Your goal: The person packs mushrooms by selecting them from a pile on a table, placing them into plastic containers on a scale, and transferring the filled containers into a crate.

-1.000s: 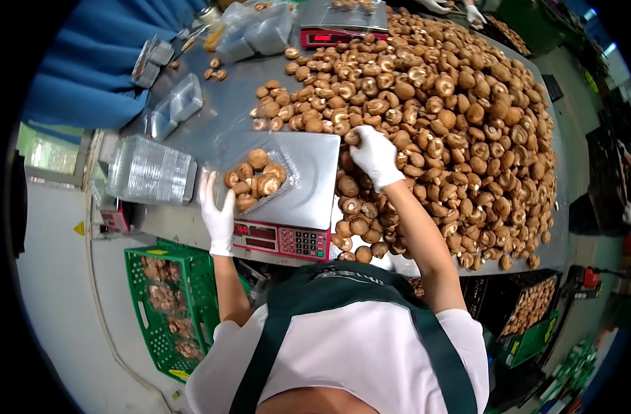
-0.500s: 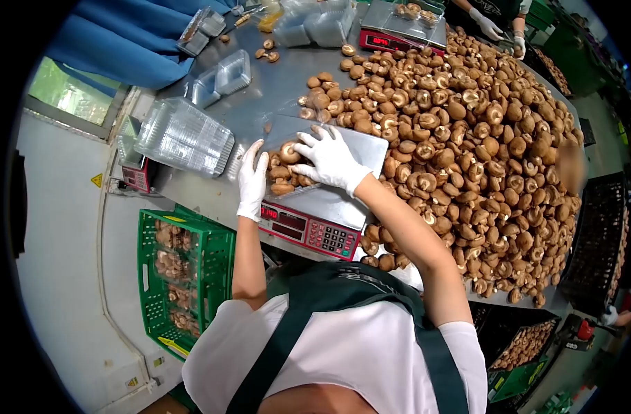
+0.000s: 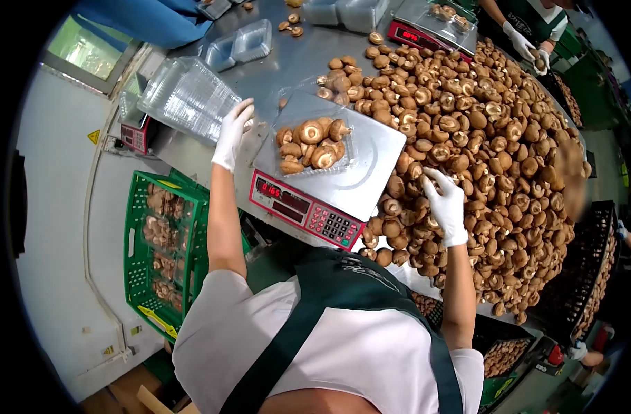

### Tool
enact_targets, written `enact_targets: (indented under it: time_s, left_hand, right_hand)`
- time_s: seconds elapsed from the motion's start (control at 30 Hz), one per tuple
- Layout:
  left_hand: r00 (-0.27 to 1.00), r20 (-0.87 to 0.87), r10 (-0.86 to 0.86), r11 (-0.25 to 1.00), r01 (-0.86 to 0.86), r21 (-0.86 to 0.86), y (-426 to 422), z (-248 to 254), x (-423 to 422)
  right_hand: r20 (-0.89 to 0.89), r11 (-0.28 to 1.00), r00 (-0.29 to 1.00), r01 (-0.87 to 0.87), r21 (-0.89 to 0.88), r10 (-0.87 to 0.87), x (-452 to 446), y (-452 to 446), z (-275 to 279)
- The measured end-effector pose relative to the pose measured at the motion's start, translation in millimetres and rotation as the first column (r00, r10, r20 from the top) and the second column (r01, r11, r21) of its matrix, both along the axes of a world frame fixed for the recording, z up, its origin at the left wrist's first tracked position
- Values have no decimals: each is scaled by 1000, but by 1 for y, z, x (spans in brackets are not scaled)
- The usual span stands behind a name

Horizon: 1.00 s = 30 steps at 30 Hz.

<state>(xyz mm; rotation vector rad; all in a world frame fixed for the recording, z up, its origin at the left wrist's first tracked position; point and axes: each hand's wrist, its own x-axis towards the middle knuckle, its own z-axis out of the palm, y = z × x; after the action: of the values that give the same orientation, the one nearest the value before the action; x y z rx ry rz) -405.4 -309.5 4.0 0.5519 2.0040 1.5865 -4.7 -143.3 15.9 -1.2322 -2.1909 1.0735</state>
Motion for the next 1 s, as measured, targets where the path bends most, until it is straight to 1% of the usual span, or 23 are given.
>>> enact_targets:
  time_s: [0.03,0.07,0.13,0.2,0.3,0.33,0.37,0.4,0.47,0.53,0.6,0.63,0.67,0.7,0.73,0.8,0.87,0.93,0.97,1.0]
  left_hand:
    - [998,56,-10,1000,9,21,6,1,-6]
    - [999,52,-6,1000,5,19,14,-1,-11]
    - [984,177,-18,1000,17,8,31,-13,-21]
    - [983,183,-22,1000,23,-4,45,-24,-30]
    - [969,247,-5,1000,8,-11,63,-28,-34]
    - [969,247,-15,1000,17,-9,67,-31,-34]
    - [974,225,-21,999,28,-28,70,-32,-36]
    - [979,203,-26,998,37,-48,73,-30,-36]
    - [978,206,-17,999,25,-32,75,-29,-34]
    - [977,211,-11,1000,14,-14,74,-30,-32]
    - [999,-32,35,997,-37,-72,72,-35,-32]
    - [979,-196,46,994,-64,-88,69,-29,-26]
    - [935,-352,47,992,-85,-93,65,-23,-16]
    - [870,-492,-21,996,-26,-88,61,-24,-14]
    - [780,-621,-78,996,33,-83,59,-25,-5]
    - [688,-697,-202,977,196,-88,51,-4,35]
    - [555,-711,-432,896,357,-265,43,4,70]
    - [253,-734,-631,771,305,-558,39,-7,96]
    - [237,-774,-588,803,290,-521,38,-22,100]
    - [256,-766,-589,802,296,-518,37,-19,106]
  right_hand:
    - [-15,1000,1000,4,3,-3,9,1,-8]
    - [-30,1000,1000,9,7,-9,17,1,-18]
    - [-43,1000,999,10,-1,-10,22,-3,-19]
    - [-14,999,1000,17,-33,-17,21,-9,-14]
    - [-21,1000,1000,-11,1,11,19,-13,-17]
    - [-11,999,999,-30,28,31,18,-13,-18]
    - [-40,999,998,-43,27,45,17,-14,-18]
    - [-32,995,998,-56,79,58,14,-15,-18]
    - [-30,998,998,-58,38,59,9,-20,-9]
    - [-31,998,997,-63,20,63,8,-20,-17]
    - [-3,999,999,-50,6,50,6,-24,-17]
    - [9,994,997,-71,78,70,7,-24,-21]
    - [22,987,997,-81,142,79,10,-23,-29]
    - [45,983,996,-81,162,75,13,-22,-34]
    - [70,980,995,-80,182,68,16,-21,-37]
    - [56,964,997,-67,258,54,21,-19,-39]
    - [117,988,993,-8,154,-10,26,-18,-33]
    - [104,985,994,24,168,-41,33,-17,-33]
    - [66,983,996,44,180,-57,37,-17,-33]
    - [131,981,987,69,184,-94,40,-18,-30]
